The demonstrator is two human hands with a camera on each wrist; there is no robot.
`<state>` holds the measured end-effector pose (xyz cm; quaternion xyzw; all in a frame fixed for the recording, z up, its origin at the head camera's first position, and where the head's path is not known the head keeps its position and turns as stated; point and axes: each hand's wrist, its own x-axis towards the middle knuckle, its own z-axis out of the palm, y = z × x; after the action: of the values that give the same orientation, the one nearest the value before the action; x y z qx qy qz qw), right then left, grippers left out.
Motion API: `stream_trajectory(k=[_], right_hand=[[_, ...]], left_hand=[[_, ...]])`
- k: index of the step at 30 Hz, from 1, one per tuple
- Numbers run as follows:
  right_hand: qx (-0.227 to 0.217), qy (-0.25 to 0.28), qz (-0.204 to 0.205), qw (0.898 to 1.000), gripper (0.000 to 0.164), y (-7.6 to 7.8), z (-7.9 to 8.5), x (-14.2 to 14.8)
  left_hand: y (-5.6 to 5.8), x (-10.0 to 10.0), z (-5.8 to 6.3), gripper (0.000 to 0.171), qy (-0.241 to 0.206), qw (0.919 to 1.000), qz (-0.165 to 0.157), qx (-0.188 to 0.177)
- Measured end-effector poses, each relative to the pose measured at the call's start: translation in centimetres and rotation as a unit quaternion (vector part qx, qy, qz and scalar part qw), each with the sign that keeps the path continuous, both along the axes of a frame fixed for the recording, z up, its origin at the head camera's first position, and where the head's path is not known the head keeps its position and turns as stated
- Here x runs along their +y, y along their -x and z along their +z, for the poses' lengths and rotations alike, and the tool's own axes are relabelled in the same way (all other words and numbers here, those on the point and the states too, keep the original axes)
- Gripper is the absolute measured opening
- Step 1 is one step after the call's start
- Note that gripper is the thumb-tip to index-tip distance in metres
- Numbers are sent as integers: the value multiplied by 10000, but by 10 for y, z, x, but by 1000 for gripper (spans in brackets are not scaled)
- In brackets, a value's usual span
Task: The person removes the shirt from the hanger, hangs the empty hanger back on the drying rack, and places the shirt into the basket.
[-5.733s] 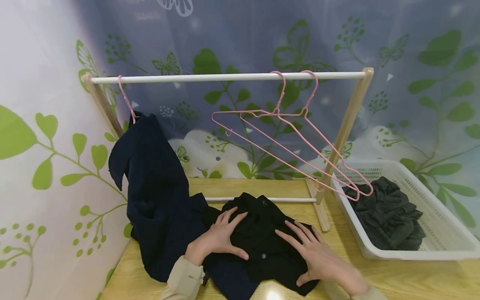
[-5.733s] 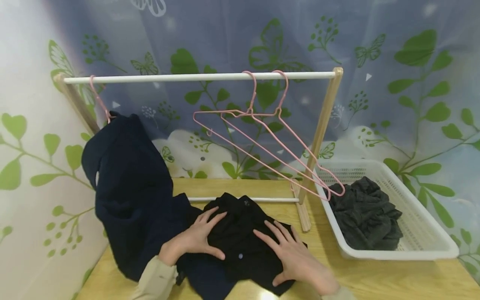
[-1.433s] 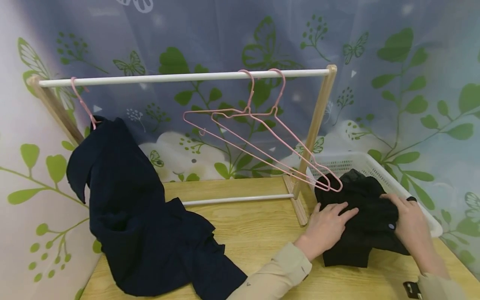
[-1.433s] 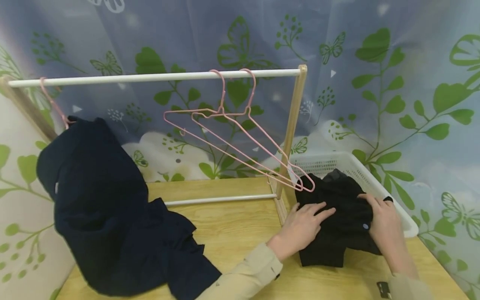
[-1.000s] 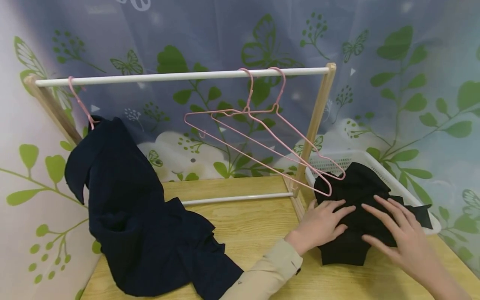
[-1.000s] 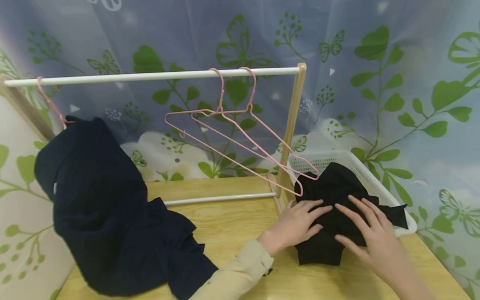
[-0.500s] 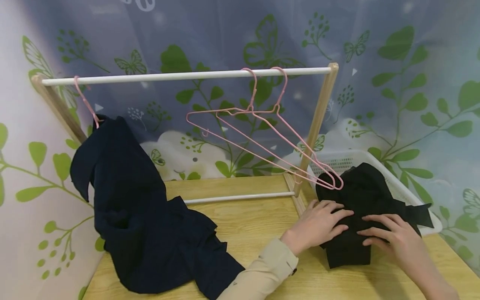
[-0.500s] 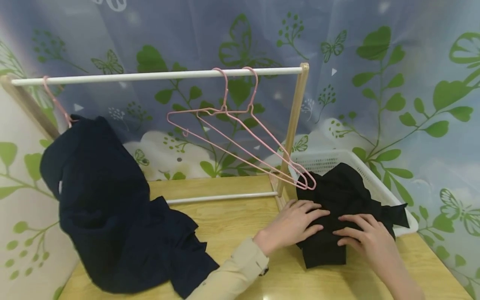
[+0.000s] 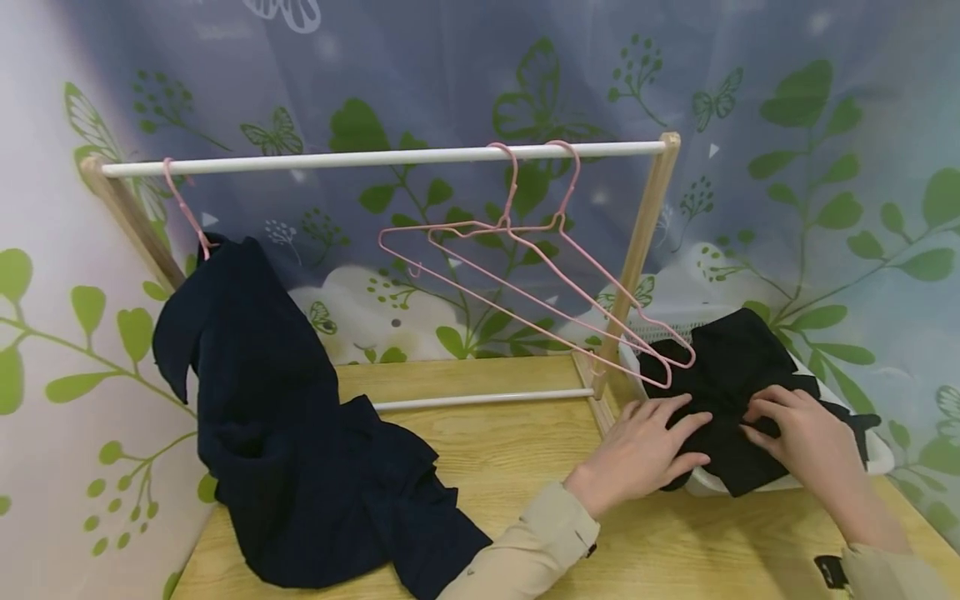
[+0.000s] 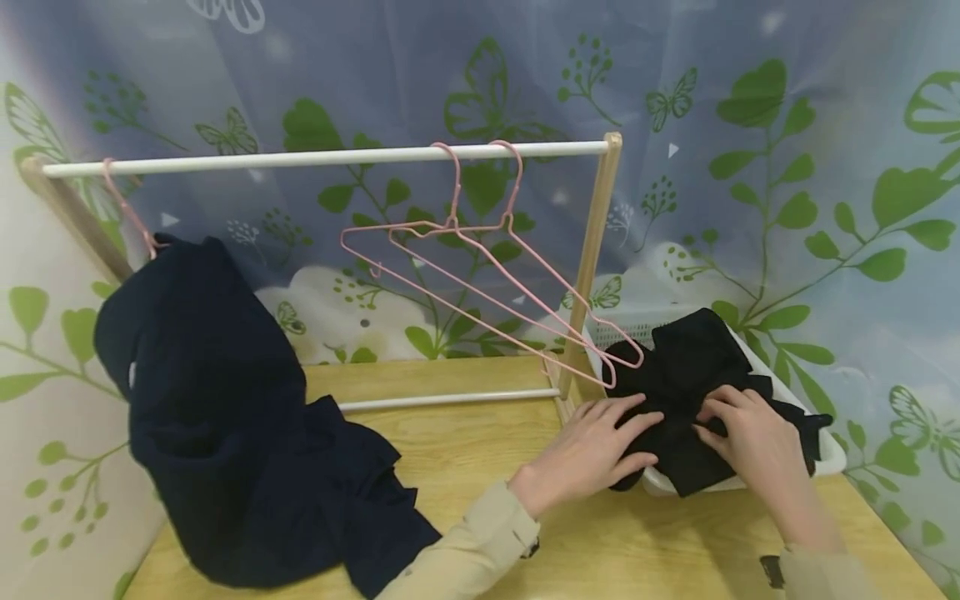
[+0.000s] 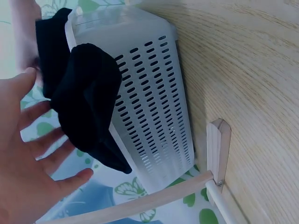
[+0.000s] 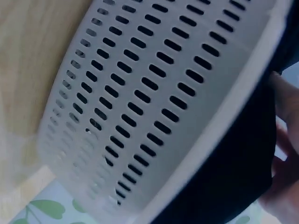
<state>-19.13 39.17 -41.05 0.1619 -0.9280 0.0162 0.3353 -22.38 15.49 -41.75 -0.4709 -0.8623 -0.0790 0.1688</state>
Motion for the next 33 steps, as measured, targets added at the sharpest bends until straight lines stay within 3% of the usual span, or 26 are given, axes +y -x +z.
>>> stream_trajectory(k=[2, 4, 8, 10, 12, 14, 16, 18, 20, 23, 25, 26, 28, 29, 31, 33], right_hand=[[-668, 5, -241, 9975, 20, 6, -2, 2], [-1456, 21, -489, 9881, 23, 12, -6, 3], [-3130, 240, -727, 9467, 11, 18, -16, 7], [-3545, 268, -706, 9320, 3, 17, -18, 9], [-3635, 307, -583, 9292, 9, 13, -17, 10], [-3466, 297, -440, 9365, 12, 4, -13, 7], [-2976, 375, -219, 9537, 11, -7, -5, 0], [-2126, 533, 73, 9757, 8, -17, 5, -9], [-985, 672, 371, 9922, 10, -23, 15, -17], [319, 516, 435, 9972, 33, -22, 25, -23], [347, 380, 264, 9983, 36, -15, 20, -20], [63, 350, 149, 9993, 36, -12, 15, -17], [-944, 336, -158, 9948, 27, -6, 0, -11], [-1437, 421, -296, 9883, 22, -3, -8, -8], [-2458, 576, -634, 9655, 19, 0, -17, -4], [-3043, 691, -859, 9462, 27, 2, -19, -5]], left_hand=[[0, 0, -1, 53, 17, 9999, 93, 35], [-1, -1, -2, 53, 74, 9998, 165, 53], [-1, 0, -3, 50, 342, 9992, 155, -128], [-1, 1, -4, 47, 487, 9985, 112, -224], [-2, 2, -5, 45, 637, 9974, 80, -323], [-3, 4, -7, 44, 735, 9965, 46, -390], [-4, 5, -8, 44, 779, 9959, 16, -456], [-5, 6, -9, 45, 767, 9957, -23, -519], [-5, 7, -10, 45, 723, 9956, -50, -587], [-5, 10, -9, 47, 738, 9949, -13, -694], [-5, 12, -10, 49, 813, 9939, 55, -741], [-5, 13, -10, 50, 853, 9933, 80, -776], [-6, 14, -12, 51, 919, 9923, 101, -825], [-6, 14, -13, 51, 933, 9920, 92, -848], [-7, 14, -15, 52, 952, 9915, 68, -888], [-8, 14, -17, 53, 912, 9919, 20, -882]])
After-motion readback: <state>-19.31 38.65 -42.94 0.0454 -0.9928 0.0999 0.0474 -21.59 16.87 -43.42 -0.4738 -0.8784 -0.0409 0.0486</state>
